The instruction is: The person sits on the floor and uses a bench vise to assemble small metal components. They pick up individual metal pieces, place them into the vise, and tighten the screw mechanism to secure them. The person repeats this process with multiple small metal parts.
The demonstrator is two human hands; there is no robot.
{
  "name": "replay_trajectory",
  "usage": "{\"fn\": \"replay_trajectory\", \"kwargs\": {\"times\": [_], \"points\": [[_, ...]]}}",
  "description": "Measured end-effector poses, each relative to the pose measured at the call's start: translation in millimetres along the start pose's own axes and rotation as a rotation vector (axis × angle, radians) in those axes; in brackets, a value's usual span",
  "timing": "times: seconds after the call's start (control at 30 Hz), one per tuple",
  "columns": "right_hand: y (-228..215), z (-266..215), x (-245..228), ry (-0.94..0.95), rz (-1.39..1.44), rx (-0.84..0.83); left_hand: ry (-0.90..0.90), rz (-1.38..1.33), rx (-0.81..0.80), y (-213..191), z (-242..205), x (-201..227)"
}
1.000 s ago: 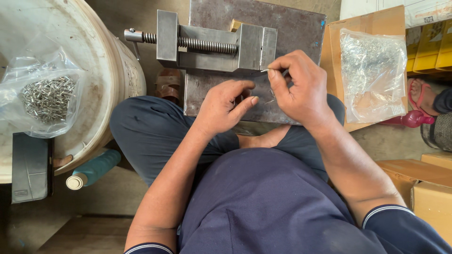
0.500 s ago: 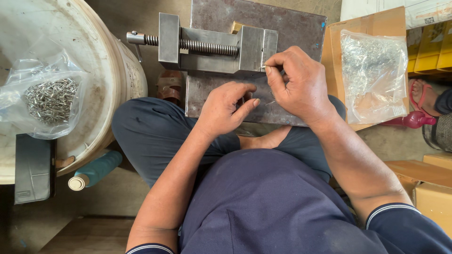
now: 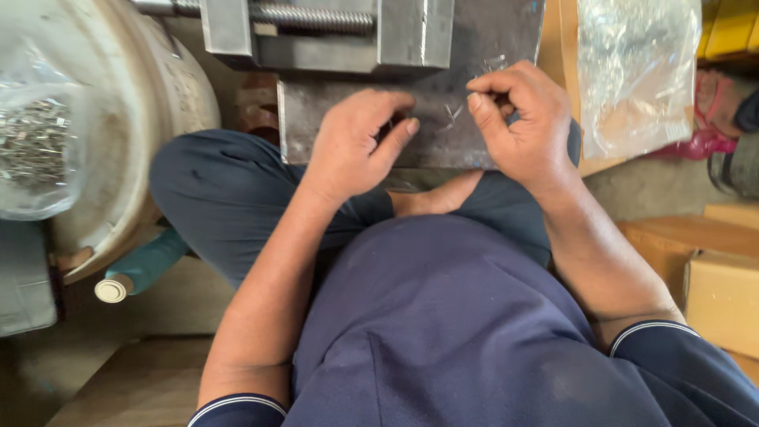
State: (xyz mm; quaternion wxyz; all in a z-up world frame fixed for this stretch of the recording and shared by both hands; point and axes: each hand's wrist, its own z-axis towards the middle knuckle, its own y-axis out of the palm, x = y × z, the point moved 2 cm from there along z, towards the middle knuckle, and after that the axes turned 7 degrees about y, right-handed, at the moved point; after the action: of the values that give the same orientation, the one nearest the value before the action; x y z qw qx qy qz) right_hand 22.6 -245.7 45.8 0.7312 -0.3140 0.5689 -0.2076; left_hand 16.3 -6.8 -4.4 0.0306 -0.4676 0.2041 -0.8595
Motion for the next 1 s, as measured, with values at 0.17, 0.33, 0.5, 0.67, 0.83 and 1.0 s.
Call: {"fn": "replay_trajectory", "kwargs": {"times": [0.17, 0.33, 0.5, 0.67, 0.83, 1.0], "points": [[9, -30, 14, 0.097, -0.084, -0.075, 0.024, -0.029, 0.015, 2, 1, -1], [13, -29, 14, 0.087, -0.129, -0.065, 0.022, -0.006, 0.004, 3, 6, 3], [19, -17, 5, -0.071, -0.284, -0.062, 0.018, 0.009, -0.002, 4, 5, 4], [21, -14, 3, -0.084, -0.333, -0.095, 0.015, 0.078, -0.049, 3, 9, 8], [22, -16, 10, 0.188, -0.012, -0.233, 0.085, 0.125, -0.120, 2, 13, 15], [32, -15, 20, 0.716, 0.684, -0.446, 0.139, 0.166, -0.143, 2, 16, 17]]}}
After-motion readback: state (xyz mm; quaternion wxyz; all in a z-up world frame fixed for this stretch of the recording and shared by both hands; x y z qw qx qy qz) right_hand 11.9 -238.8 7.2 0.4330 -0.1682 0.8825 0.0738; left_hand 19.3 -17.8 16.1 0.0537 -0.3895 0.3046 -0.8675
